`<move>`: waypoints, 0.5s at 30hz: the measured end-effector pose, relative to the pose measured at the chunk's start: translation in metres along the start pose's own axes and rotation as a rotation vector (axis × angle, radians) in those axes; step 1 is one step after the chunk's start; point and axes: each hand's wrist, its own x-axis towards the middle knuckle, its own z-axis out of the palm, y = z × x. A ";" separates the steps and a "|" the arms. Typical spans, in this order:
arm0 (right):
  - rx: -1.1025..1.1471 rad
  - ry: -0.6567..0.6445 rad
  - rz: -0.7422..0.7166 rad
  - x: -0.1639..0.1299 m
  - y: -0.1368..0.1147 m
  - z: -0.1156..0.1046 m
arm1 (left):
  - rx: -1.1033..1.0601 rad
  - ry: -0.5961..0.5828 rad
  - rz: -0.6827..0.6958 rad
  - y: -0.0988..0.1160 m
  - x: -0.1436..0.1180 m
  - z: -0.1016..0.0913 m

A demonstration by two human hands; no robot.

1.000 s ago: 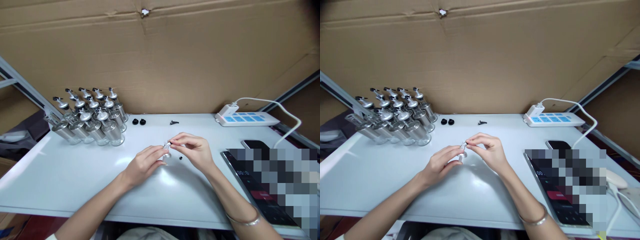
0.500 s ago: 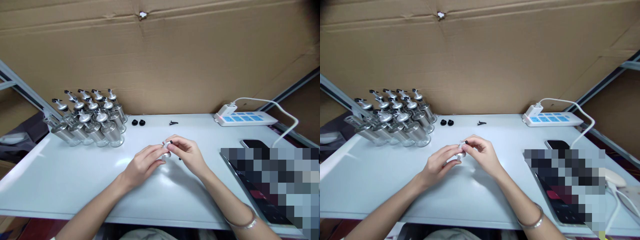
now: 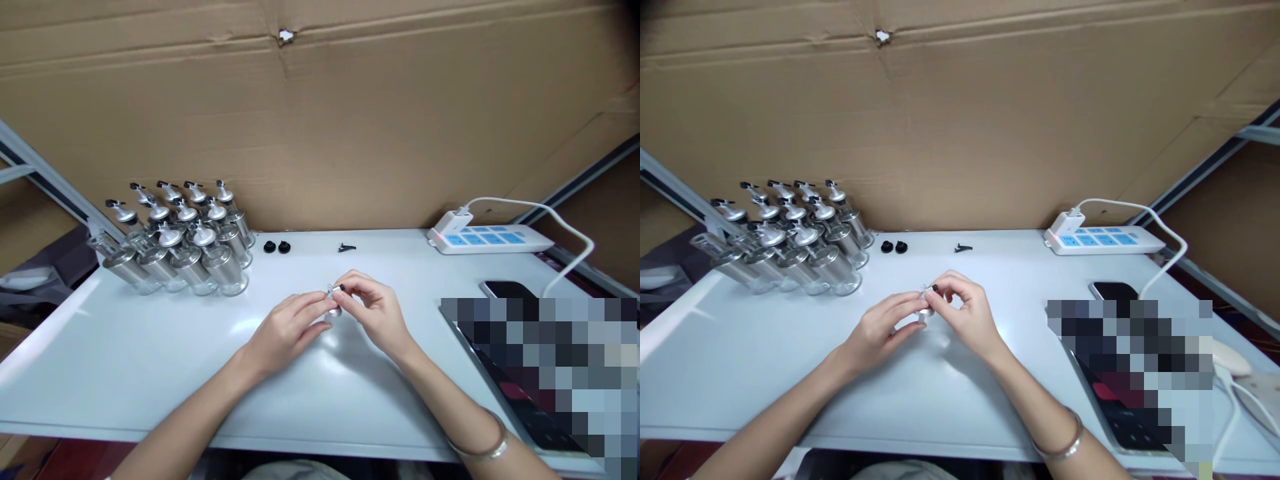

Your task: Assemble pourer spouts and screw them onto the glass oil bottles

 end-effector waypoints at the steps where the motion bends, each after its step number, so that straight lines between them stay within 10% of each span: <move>1: -0.003 0.008 -0.001 0.000 0.000 0.000 | -0.018 0.000 -0.013 0.000 0.000 -0.001; 6: 0.097 0.070 0.054 0.004 0.002 -0.003 | -0.172 0.004 -0.210 -0.010 0.001 -0.006; 15: 0.174 0.082 0.125 0.008 -0.002 -0.004 | 0.415 -0.284 -0.736 -0.093 0.039 -0.003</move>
